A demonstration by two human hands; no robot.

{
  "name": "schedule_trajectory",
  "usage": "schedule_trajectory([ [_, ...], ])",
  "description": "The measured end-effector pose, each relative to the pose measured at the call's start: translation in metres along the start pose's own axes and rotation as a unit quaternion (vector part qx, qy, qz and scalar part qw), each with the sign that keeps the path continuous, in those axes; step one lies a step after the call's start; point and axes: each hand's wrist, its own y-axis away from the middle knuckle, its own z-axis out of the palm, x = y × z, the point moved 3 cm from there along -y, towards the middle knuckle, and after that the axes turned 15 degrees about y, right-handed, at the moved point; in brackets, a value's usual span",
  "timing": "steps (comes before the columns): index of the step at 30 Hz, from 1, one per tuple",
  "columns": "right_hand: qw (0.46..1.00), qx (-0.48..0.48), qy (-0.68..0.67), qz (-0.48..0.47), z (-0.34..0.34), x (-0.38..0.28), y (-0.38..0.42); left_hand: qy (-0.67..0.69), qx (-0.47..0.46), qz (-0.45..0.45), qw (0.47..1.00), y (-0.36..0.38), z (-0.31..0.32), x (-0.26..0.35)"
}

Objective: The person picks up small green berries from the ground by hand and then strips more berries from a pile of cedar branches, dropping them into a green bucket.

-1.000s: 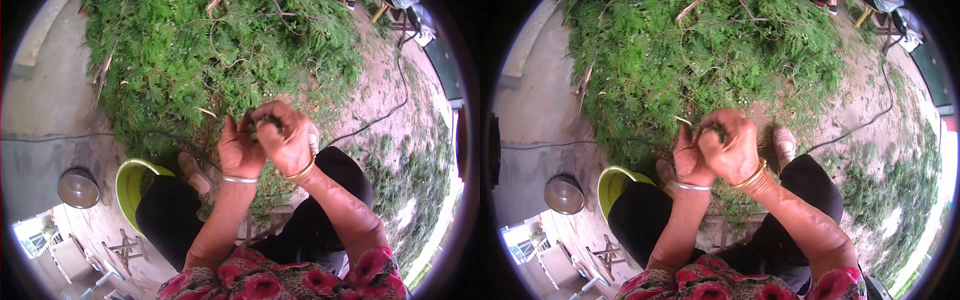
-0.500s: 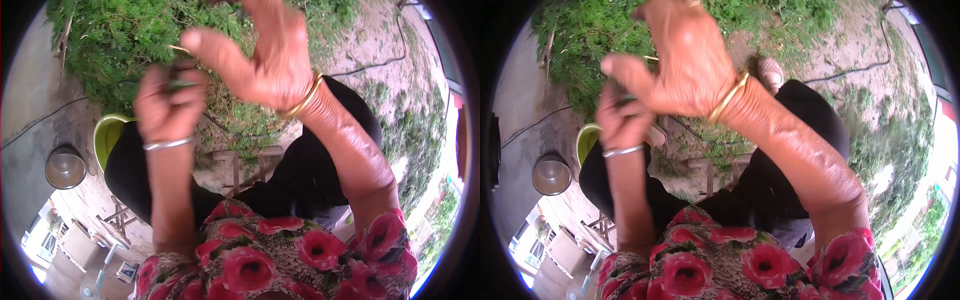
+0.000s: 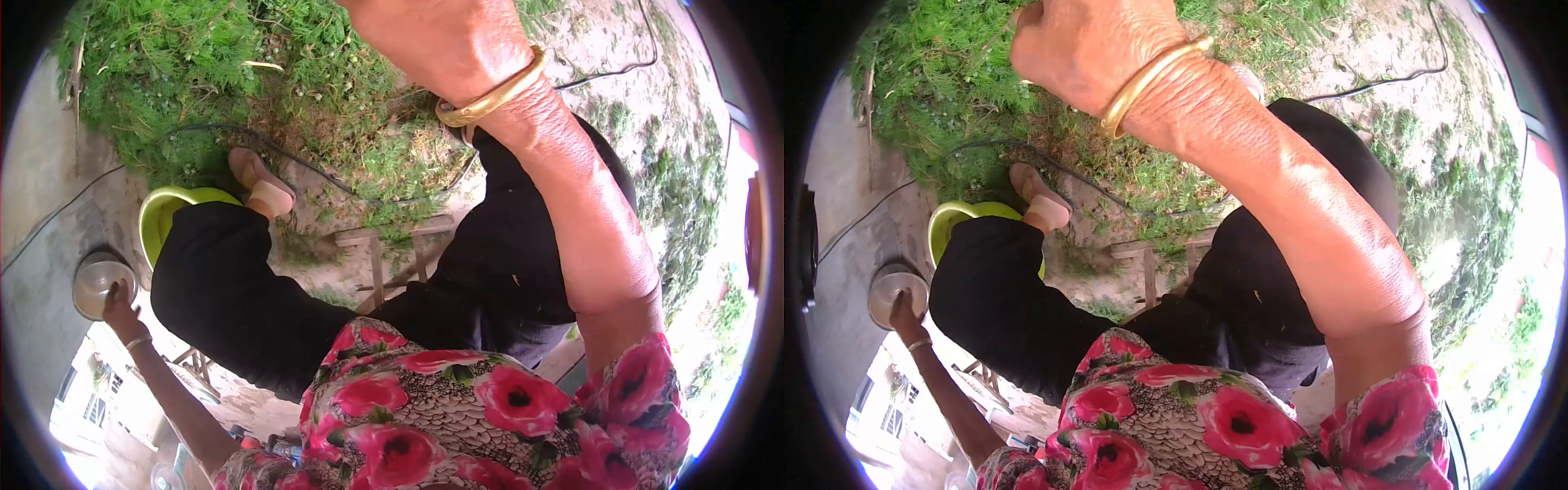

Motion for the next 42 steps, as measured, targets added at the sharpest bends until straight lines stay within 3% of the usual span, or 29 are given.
schedule_trajectory([
  [1,0.997,0.047,0.020,-0.056,-0.004,-0.002,0.003,0.023,-0.015,0.064,0.998,-0.003,0.006,0.008],
  [2,0.997,0.046,0.022,-0.055,-0.008,0.000,0.004,0.047,-0.029,0.130,0.990,0.014,0.030,0.039],
  [4,0.999,-0.035,-0.025,-0.012,-0.018,0.001,-0.002,0.032,-0.108,0.239,0.964,0.071,0.095,0.098],
  [5,0.901,-0.237,0.081,0.354,-0.018,-0.019,-0.034,-0.008,-0.142,0.295,0.945,0.097,0.130,0.119],
  [6,0.905,-0.230,0.077,0.349,-0.023,-0.011,-0.025,0.041,-0.217,0.233,0.947,0.117,0.164,0.125],
  [7,0.948,-0.185,-0.012,0.257,-0.028,0.006,-0.018,-0.111,-0.272,0.315,0.903,0.149,0.222,0.142],
  [8,0.971,-0.144,-0.095,0.165,-0.029,0.019,-0.010,-0.085,-0.325,0.299,0.893,0.151,0.256,0.135],
  [9,0.972,-0.138,-0.098,0.160,-0.022,0.027,-0.009,-0.118,-0.343,0.290,0.886,0.149,0.290,0.119],
  [10,0.942,-0.114,-0.195,0.249,-0.014,0.039,-0.007,-0.112,-0.353,0.291,0.882,0.147,0.324,0.095],
  [11,0.893,-0.089,-0.288,0.333,-0.008,0.049,-0.008,-0.231,-0.363,0.264,0.864,0.148,0.354,0.084],
  [12,0.894,-0.088,-0.290,0.329,-0.011,0.053,-0.011,-0.241,-0.382,0.280,0.847,0.145,0.380,0.066],
  [14,0.973,-0.185,-0.036,0.131,-0.022,0.043,-0.014,-0.249,-0.405,0.298,0.828,0.138,0.424,0.031],
  [16,0.964,-0.187,-0.066,0.176,-0.024,0.036,-0.016,-0.165,-0.432,0.289,0.839,0.132,0.455,0.011],
  [18,0.905,-0.148,-0.161,0.364,-0.022,0.040,-0.012,-0.175,-0.427,0.282,0.841,0.122,0.475,0.010],
  [20,0.899,-0.135,-0.185,0.373,-0.017,0.038,-0.008,-0.181,-0.424,0.276,0.843,0.108,0.501,0.007],
  [22,0.889,-0.027,-0.324,0.322,-0.008,0.025,-0.004,-0.165,-0.458,0.341,0.804,0.096,0.524,0.000],
  [23,0.863,0.008,-0.359,0.355,-0.004,0.026,-0.002,-0.206,-0.484,0.314,0.791,0.095,0.535,-0.003],
  [24,0.864,0.007,-0.355,0.357,-0.005,0.029,-0.005,-0.204,-0.487,0.312,0.790,0.102,0.535,0.008],
  [26,0.811,-0.076,-0.358,0.458,-0.006,0.038,-0.007,-0.288,-0.493,0.286,0.770,0.115,0.539,0.025],
  [27,0.869,-0.043,-0.319,0.376,-0.001,0.033,-0.001,-0.309,-0.513,0.237,0.765,0.117,0.551,0.017],
  [28,0.870,-0.044,-0.314,0.378,-0.002,0.033,-0.005,-0.305,-0.517,0.236,0.764,0.123,0.557,0.011],
  [30,0.787,-0.066,-0.370,0.488,0.000,0.035,-0.010,-0.318,-0.495,0.285,0.757,0.137,0.562,-0.002],
  [31,0.863,-0.032,-0.314,0.394,0.006,0.034,0.002,-0.295,-0.496,0.305,0.758,0.140,0.573,-0.023],
  [34,0.868,-0.065,-0.333,0.364,0.009,0.043,0.011,-0.250,-0.487,0.333,0.768,0.157,0.562,-0.024],
  [38,0.850,-0.062,-0.317,0.416,0.011,0.038,0.009,-0.193,-0.477,0.396,0.760,0.153,0.572,-0.052],
  [42,0.878,-0.096,-0.243,0.402,0.010,0.036,0.001,-0.133,-0.419,0.472,0.764,0.140,0.577,-0.066],
])
